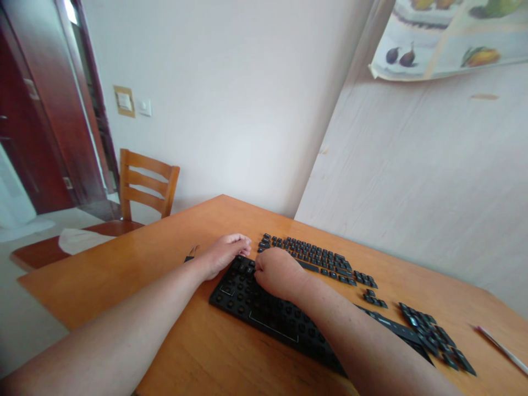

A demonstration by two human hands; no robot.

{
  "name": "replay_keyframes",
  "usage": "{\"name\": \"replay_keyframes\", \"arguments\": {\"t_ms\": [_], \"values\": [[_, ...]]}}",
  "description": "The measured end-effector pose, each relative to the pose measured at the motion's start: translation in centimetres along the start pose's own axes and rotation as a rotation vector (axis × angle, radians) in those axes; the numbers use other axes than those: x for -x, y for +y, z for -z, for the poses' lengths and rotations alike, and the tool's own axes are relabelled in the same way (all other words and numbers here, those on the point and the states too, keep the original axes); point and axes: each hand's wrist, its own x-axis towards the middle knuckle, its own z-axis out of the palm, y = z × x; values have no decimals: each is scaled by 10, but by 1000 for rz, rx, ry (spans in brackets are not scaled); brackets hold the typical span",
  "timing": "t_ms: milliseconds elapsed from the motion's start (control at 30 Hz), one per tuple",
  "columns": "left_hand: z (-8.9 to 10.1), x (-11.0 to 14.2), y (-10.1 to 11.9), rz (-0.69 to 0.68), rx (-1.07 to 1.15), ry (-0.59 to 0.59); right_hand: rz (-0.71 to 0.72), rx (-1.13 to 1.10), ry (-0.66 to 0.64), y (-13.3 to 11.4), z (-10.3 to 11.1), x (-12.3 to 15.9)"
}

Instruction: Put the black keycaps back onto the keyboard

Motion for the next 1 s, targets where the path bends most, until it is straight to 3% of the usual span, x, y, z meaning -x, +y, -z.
{"name": "replay_keyframes", "arguments": {"t_ms": [467, 733, 1000], "values": [[0, 0, 2, 6, 22, 8, -1, -92, -3, -2, -1, -3], [1, -1, -1, -8, 0, -7, 18, -233, 70, 15, -7, 14], [0, -1, -1, 2, 6, 0, 83, -255, 65, 6, -9, 29]]}}
